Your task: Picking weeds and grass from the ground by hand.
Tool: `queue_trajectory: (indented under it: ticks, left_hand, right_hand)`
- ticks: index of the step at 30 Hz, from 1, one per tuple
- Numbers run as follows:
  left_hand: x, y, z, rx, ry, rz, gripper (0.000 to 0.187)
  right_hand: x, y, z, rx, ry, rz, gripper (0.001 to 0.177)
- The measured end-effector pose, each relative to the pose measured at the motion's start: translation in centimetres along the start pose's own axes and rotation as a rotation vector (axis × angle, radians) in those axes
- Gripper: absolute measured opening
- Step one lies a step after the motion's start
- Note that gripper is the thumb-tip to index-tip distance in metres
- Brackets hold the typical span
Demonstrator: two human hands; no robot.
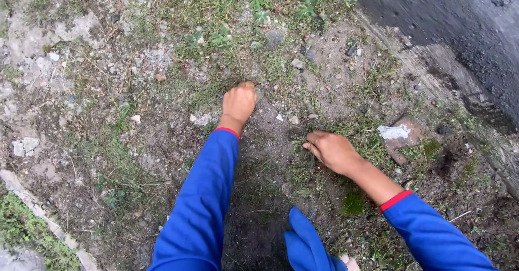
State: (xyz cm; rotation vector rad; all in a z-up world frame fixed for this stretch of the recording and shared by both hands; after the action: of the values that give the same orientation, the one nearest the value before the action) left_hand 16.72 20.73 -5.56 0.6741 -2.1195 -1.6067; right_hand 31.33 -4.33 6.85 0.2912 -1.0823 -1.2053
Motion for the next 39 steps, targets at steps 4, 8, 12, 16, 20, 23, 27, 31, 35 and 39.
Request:
queue_trajectory:
  ticks: [4, 8, 12, 16, 20, 23, 27, 31, 35, 39]
  left_hand:
    - [2.2, 2.0, -0.4, 0.061, 0.022, 0.009, 0.021]
    - [5.1, 3.1, -1.3, 0.134, -0.017, 0.045, 0.021]
    - [8.3, 4.2, -3.7, 0.236, -0.086, 0.068, 0.017]
    - [11.0, 4.0, -6.6, 0.323, -0.144, 0.038, 0.015]
    - [12.1, 5.1, -8.6, 0.307, -0.262, -0.016, 0.012]
    - [12.4, 5.8, -9.1, 0.298, -0.29, -0.01, 0.013]
    - [12.5, 8.1, -9.2, 0.301, -0.267, 0.038, 0.023]
    - [12.3, 7.4, -8.1, 0.289, -0.234, 0.097, 0.036]
    - [11.5, 7.9, -6.9, 0.276, -0.225, 0.007, 0.056]
    - [10.2, 7.2, -5.6, 0.221, -0.278, -0.08, 0.053]
  right_hand:
    - [-0.8, 1.1, 0.6, 0.024, 0.018, -0.004, 0.037]
    - [-2.7, 3.5, 2.6, 0.092, -0.039, 0.069, 0.049]
    - [-5.7, 3.9, 2.7, 0.142, -0.061, -0.023, 0.052]
    - [-10.5, 4.8, 2.6, 0.189, -0.058, -0.198, 0.05]
    - [-14.9, 6.0, 3.6, 0.343, -0.122, -0.324, 0.062]
    - [-17.0, 6.0, 3.7, 0.4, -0.233, -0.273, 0.069]
    - [-18.9, 4.4, 2.3, 0.495, -0.226, -0.259, 0.059]
    - [-19.6, 2.7, 0.6, 0.512, -0.052, -0.376, 0.031]
    - [-18.3, 2.7, 1.2, 0.446, -0.053, -0.346, 0.024]
    - [-16.3, 1.8, 0.9, 0.404, -0.051, -0.327, 0.023]
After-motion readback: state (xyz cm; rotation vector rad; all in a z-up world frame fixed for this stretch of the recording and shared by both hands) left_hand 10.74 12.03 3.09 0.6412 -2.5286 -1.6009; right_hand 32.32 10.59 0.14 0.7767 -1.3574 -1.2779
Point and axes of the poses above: each hand's wrist, its own x-axis away from the middle knuckle, its own y-axis out of the back of the hand, z = x × y, the point moved 2 cm from there along -x, towards the middle knuckle, and after that the axes turned 1 degree about -x, right-handed, at the moved point
